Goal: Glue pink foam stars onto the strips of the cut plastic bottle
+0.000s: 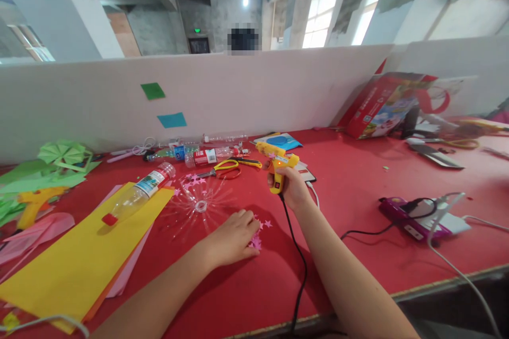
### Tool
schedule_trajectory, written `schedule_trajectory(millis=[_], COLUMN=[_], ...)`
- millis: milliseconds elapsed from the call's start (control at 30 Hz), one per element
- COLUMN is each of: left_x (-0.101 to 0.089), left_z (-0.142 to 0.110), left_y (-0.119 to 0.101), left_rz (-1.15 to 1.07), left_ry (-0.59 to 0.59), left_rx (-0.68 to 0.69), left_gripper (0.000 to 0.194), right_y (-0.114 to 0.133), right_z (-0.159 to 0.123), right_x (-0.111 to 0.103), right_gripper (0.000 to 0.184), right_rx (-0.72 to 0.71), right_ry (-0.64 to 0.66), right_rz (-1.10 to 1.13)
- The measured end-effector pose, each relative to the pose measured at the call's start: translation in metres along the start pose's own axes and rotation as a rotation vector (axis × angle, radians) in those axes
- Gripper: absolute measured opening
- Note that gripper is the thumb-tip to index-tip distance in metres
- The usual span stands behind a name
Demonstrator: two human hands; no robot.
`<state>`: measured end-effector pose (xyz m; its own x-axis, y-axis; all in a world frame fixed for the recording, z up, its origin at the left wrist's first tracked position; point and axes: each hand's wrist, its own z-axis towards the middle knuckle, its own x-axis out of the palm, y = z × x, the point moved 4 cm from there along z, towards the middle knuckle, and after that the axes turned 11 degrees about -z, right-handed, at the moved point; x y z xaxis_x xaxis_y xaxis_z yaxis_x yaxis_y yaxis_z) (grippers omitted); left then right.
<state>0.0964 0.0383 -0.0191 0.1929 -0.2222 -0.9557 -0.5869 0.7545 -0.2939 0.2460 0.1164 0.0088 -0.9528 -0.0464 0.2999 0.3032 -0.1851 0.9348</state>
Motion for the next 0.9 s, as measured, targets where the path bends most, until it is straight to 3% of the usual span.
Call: schedule_trajectory(millis=[133, 267, 433, 667, 900], left_x=[0.011, 0.008, 0.001, 0.017, 0.016], left_z=[0.007, 0.015, 0.015, 0.024, 0.03], left_y=[0.014, 0.018, 0.011, 0.007, 0.002], left_rz=[0.118, 0.152, 0.111, 0.213, 0.122], left_ry=[-0.12, -0.187, -0.176, -0.187, -0.224], left_rx=[-0.044, -0.018, 0.013, 0.053, -0.021], left_gripper=[0.022, 0.016, 0.014, 0.017, 0.018], right_y=[0.001, 0.003, 0.002, 0.0, -0.004], right_z=[-0.001, 0.0, 0.0, -0.001, 0.0], right_x=[0.002, 0.001, 0.002, 0.003, 0.002], right_gripper=[0.023, 0.025, 0.025, 0.026, 0.026], right_rx=[0.004, 0.002, -0.001, 0.013, 0.023], right_ry=[0.014, 0.005, -0.011, 0.005, 0.008], right_rz=[0.017, 0.034, 0.051, 0.05, 0.042])
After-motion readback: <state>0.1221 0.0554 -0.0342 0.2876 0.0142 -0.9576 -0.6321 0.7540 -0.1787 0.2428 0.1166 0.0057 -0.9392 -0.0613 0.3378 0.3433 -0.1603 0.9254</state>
